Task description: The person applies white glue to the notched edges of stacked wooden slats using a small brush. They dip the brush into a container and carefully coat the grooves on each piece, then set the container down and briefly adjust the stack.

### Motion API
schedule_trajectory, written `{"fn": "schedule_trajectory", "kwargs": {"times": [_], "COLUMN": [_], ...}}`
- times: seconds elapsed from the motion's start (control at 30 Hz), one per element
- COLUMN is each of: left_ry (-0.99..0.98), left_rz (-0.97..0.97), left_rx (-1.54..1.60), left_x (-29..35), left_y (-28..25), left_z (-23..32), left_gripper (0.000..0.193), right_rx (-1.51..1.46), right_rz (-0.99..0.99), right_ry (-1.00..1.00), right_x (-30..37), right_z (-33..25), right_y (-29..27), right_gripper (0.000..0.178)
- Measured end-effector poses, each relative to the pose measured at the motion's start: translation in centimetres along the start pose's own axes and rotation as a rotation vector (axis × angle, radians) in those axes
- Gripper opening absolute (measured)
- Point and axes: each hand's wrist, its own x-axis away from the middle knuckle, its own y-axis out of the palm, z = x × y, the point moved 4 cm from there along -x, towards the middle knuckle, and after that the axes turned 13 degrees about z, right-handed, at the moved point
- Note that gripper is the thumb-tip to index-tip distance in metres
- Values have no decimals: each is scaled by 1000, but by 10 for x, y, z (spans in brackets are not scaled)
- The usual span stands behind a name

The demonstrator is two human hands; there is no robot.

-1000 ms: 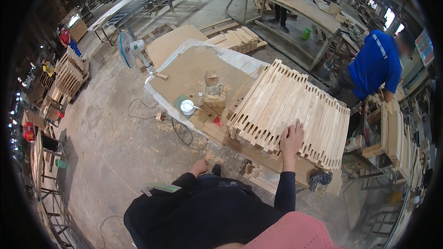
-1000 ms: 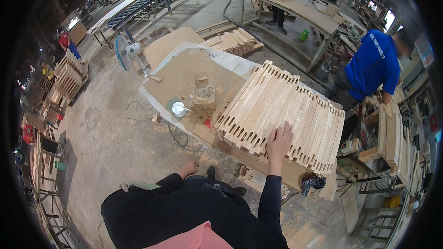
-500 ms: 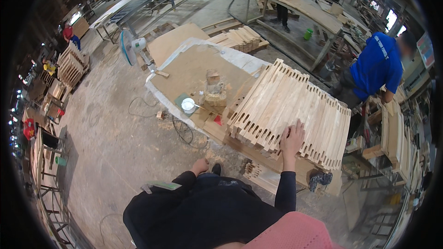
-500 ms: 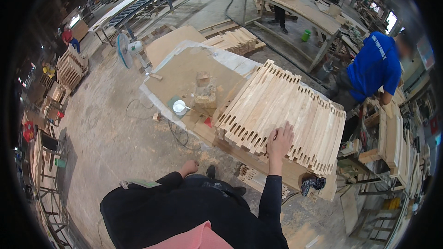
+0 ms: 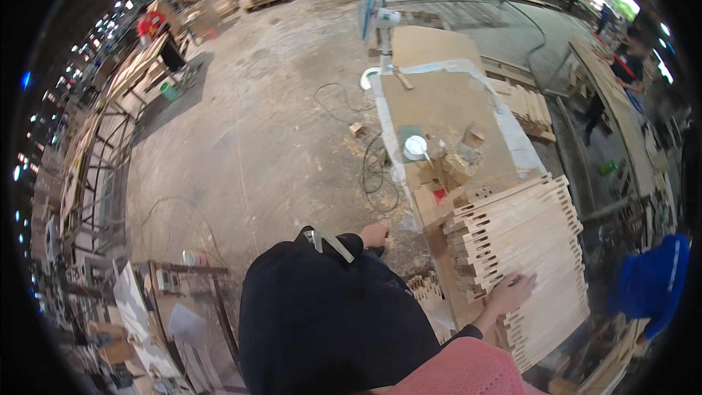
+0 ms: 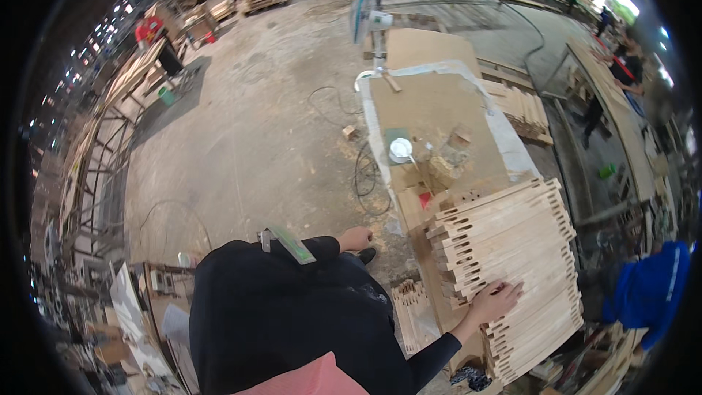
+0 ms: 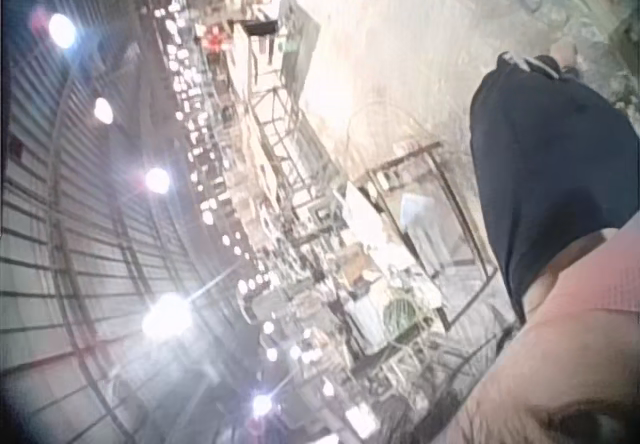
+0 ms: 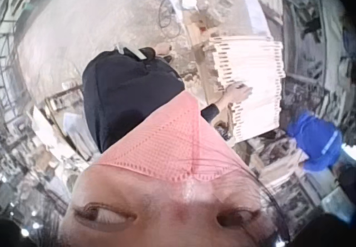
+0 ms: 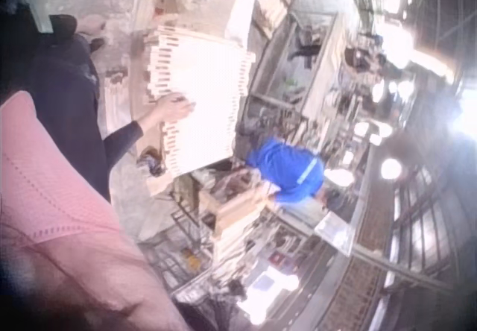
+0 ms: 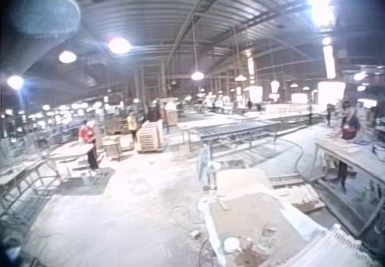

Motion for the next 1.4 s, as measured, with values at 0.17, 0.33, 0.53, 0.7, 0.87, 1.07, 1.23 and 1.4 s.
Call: {"fn": "schedule_trajectory", "kwargs": {"times": [0.17, 0.33, 0.53, 0.7, 0.87, 1.07, 1.23, 1.4], "left_ry": [-39, -76, -119, -112, -104, -81, -127, -168], "left_rz": [29, 20, -15, -34, -25, -9, 74, 179], "left_rx": [-7, 6, -8, -30, -23, -25, 12, 58], "left_x": [13, 15, 16, 18, 17, 21, 16, 29], "left_y": [1, 3, 9, 10, 11, 15, 21, 24], "left_z": [-14, -16, -14, -12, -12, -13, -14, -27], "left_gripper": [25, 26, 23, 23, 22, 23, 22, 25], "right_rx": [-16, -6, -2, -2, -19, -14, 3, -77], "right_rz": [11, 37, 34, 35, 64, 6, 48, 103], "right_ry": [-20, -16, -5, -5, -12, -23, -82, -69], "right_x": [1, -1, -1, -1, -1, 1, -1, -4], "right_z": [-3, -2, -5, -4, -2, 2, 13, 3], "right_y": [2, 1, 1, 3, 2, 5, 13, 5], "right_gripper": [27, 26, 27, 27, 27, 26, 27, 22]}}
